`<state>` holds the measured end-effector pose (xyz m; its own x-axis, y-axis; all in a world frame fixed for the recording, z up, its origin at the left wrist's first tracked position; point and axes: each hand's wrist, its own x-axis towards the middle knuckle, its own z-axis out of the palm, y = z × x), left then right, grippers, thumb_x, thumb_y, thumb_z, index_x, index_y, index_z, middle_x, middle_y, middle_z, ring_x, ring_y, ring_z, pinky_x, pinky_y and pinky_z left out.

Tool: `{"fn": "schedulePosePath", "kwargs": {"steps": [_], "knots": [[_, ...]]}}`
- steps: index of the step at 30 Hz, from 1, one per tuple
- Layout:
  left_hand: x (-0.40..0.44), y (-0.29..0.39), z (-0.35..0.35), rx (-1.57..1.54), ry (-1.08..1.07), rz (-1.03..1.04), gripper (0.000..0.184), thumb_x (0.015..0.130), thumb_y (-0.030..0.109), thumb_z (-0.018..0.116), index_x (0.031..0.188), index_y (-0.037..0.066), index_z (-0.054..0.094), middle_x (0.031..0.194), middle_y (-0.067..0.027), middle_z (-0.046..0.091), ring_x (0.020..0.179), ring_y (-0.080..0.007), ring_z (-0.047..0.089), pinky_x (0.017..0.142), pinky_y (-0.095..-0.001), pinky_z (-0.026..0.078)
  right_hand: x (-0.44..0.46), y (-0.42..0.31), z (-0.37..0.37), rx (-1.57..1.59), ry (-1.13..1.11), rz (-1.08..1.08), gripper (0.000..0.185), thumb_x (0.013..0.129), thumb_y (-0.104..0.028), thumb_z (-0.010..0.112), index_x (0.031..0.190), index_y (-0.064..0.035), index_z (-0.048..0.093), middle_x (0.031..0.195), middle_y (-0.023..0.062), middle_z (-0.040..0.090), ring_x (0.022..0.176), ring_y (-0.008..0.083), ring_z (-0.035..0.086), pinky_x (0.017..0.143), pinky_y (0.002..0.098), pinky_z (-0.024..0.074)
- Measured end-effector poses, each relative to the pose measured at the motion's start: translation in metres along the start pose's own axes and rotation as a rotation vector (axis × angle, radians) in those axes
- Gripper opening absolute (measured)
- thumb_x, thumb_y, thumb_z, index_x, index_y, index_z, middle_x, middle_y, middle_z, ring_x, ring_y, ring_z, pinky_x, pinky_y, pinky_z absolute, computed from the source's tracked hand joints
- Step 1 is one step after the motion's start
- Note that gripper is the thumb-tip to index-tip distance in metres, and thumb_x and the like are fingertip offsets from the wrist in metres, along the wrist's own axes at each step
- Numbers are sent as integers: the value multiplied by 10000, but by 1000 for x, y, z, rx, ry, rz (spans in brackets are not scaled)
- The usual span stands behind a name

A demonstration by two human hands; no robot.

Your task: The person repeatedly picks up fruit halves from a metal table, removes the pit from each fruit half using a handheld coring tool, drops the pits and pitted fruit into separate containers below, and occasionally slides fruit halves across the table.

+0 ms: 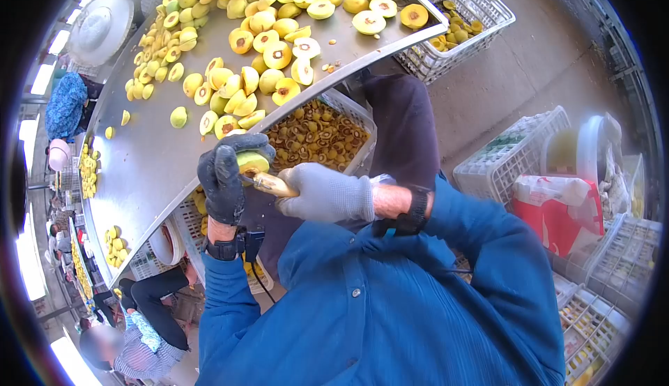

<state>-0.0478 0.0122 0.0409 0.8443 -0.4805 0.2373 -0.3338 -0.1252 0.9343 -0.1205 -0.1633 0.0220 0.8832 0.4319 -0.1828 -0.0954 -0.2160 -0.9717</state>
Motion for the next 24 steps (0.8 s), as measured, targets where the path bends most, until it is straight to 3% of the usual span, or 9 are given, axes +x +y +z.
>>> {"fn": "schedulePosePath", "kwargs": {"steps": [3, 6, 9, 13, 16, 20, 22, 23, 24], "knots": [[0, -8, 13, -296, 170, -117, 670, 1015, 549, 311, 990, -31, 645, 839, -141, 693, 717, -214, 676, 701, -323, 561, 3, -3, 4, 312, -133, 204, 231, 865, -209, 611, 904, 18, 610, 728, 212, 634, 669, 333, 658, 624, 419, 499], [3, -11, 25, -308, 216, -178, 667, 1023, 519, 313, 942, -45, 659, 802, -145, 693, 692, -221, 673, 688, -323, 559, 4, 11, 0, -195, 131, -130, 244, 866, -220, 619, 902, 21, 620, 679, 142, 631, 606, 238, 630, 584, 373, 487], [7, -18, 23, -217, 125, -200, 689, 1016, 550, 300, 939, -39, 650, 778, -147, 687, 668, -225, 661, 677, -327, 559, 2, -1, -15, -24, -59, 136, 243, 864, -218, 617, 884, 24, 624, 670, 111, 636, 603, 199, 628, 577, 356, 486], [11, -16, 21, -413, 87, -246, 678, 1020, 533, 302, 888, -36, 647, 752, -158, 678, 655, -231, 654, 664, -334, 551, 10, 9, -20, 261, -233, 175, 240, 846, -213, 622, 839, 26, 644, 649, 77, 624, 608, 168, 609, 572, 340, 480], [11, -32, 29, -515, 105, -164, 674, 1020, 530, 297, 831, -25, 628, 715, -159, 655, 631, -243, 641, 642, -342, 544, 18, 18, -25, -138, -136, 22, 240, 835, -221, 650, 801, 16, 646, 627, 31, 586, 591, 108, 550, 550, 303, 458], [15, -38, 44, -978, 73, -58, 679, 1015, 556, 268, 779, 3, 584, 662, -177, 605, 544, -270, 577, 529, -369, 505, 25, 39, -11, 320, -268, 99, 239, 828, -231, 677, 823, 8, 654, 649, 31, 621, 605, 86, 572, 560, 307, 475], [16, -41, 48, -1135, 107, -84, 675, 1012, 566, 262, 777, 8, 560, 641, -182, 570, 508, -290, 550, 475, -389, 486, 34, 61, -5, 249, -167, -31, 227, 817, -242, 694, 818, -16, 664, 642, 66, 623, 588, 123, 592, 559, 320, 477], [15, -53, 41, -892, 110, -74, 643, 1012, 566, 267, 856, 15, 561, 671, -167, 576, 550, -288, 566, 505, -378, 499, 40, 72, -3, 211, -117, -98, 221, 811, -247, 702, 816, -28, 669, 638, 84, 625, 580, 142, 602, 558, 327, 479], [15, -60, 41, -1060, 287, -198, 624, 1011, 566, 276, 928, 18, 563, 721, -157, 593, 599, -290, 582, 543, -374, 517, 48, 78, -8, -86, -31, -232, 168, 819, -216, 697, 890, -68, 659, 684, 112, 645, 621, 172, 632, 591, 344, 497]]}}
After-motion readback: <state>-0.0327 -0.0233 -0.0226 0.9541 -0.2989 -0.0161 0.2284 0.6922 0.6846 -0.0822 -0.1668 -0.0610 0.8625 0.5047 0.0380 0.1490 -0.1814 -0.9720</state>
